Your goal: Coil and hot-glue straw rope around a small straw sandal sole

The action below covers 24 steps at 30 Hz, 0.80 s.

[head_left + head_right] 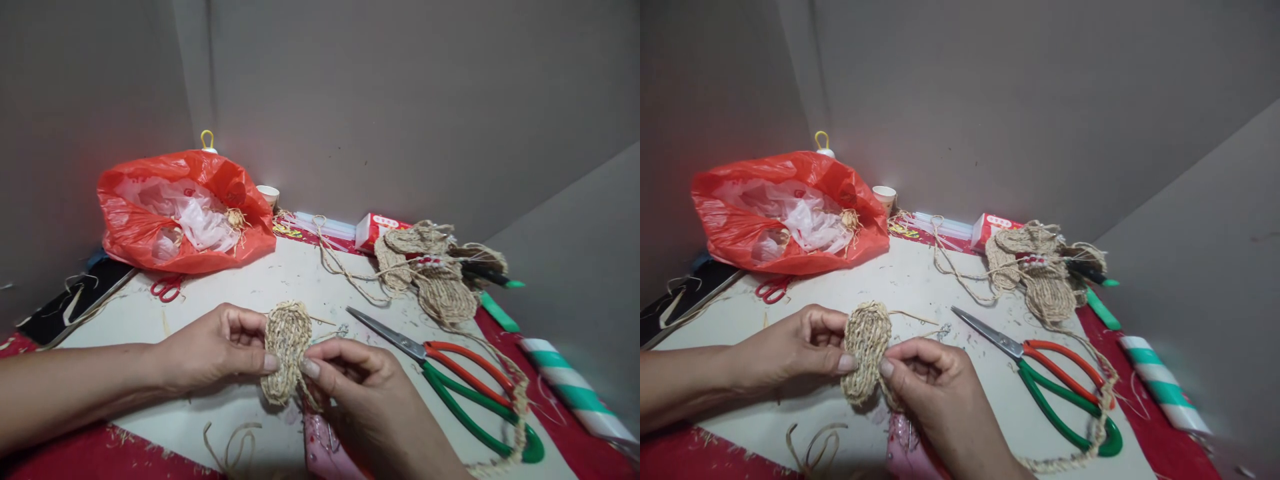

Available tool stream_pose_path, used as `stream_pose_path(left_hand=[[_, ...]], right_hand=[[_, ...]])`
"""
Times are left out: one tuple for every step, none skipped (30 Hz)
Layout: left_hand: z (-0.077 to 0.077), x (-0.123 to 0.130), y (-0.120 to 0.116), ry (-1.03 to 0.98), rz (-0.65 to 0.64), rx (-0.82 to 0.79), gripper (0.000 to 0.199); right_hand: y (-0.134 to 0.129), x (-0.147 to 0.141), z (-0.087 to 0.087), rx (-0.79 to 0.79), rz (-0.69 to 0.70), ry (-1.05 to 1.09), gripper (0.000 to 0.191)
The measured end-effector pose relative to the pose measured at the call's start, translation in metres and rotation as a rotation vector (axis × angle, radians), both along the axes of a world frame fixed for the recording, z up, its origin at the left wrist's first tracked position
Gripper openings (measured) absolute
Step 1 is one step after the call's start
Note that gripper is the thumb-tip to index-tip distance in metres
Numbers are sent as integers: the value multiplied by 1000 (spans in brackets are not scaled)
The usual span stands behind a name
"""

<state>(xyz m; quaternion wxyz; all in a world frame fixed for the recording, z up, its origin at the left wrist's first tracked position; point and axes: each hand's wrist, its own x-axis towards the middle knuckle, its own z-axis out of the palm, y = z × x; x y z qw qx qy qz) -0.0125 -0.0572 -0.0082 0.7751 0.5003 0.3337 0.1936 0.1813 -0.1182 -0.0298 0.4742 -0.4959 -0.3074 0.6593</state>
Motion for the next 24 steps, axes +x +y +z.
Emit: stream_pose_path(left_hand=[[0, -1, 0, 21, -3, 8, 21], [-1, -1, 1, 34, -8, 10, 20], [-1, -1, 1, 37, -14, 5, 18], [-2, -2, 0, 31, -17, -3, 17], [-3, -2, 0, 20, -20, -14, 17], [-4, -2, -1, 7, -24, -28, 17], [-4, -2, -1, -9, -23, -43, 18], [-5, -1, -2, -23, -21, -56, 19], [-5, -1, -2, -34, -20, -66, 21], [-5, -1, -2, -43, -22, -79, 22], [-5, -1, -3, -53, -24, -93, 23], [-5, -1, -3, -63, -28, -108, 25], [-5, -1, -3, -71, -32, -120, 26], [-5, -1, -4, -77, -37, -128, 27], [-5, -1, -4, -80, -40, -131, 28], [-6, -1, -4, -78, -37, -129, 28], [-6, 0, -5, -69, -33, -120, 28], [-7, 0, -5, -57, -24, -111, 28], [-8, 1, -6, -46, -12, -103, 27], [-8, 2, -7, -37, 0, -100, 25], [-9, 2, -8, -32, 11, -100, 24], [-10, 3, -9, -31, 17, -106, 24], [-10, 4, -10, -31, 22, -113, 24], [-11, 4, -10, -30, 23, -122, 24]], right_hand=[[0, 0, 0, -5, 4, 0, 25], [-1, 1, -1, -10, 12, 3, 25], [-1, 1, -1, -15, 26, 6, 25], [-1, 2, -1, -19, 42, 8, 25], [-2, 2, -1, -20, 57, 4, 25], [-2, 3, -2, -20, 70, -6, 25], [-2, 3, -2, -21, 79, -23, 25], [-3, 3, -2, -22, 80, -45, 26], [-3, 2, -2, -23, 76, -66, 27], [-3, 2, -3, -24, 71, -83, 29], [-3, 1, -3, -26, 65, -93, 30], [-3, 0, -4, -29, 62, -93, 31], [-3, -1, -4, -32, 60, -87, 32], [-3, -2, -4, -36, 59, -80, 32], [-3, -3, -5, -41, 57, -73, 32], [-3, -4, -4, -45, 54, -64, 33], [-3, -4, -4, -47, 51, -58, 33], [-4, -5, -3, -49, 49, -53, 33], [-4, -5, -2, -51, 50, -48, 33], [-4, -5, -1, -55, 55, -47, 33], [-5, -5, 0, -61, 62, -47, 32], [-5, -5, 1, -69, 72, -48, 32], [-6, -5, 1, -77, 83, -49, 31], [-6, -4, 1, -82, 92, -50, 31]])
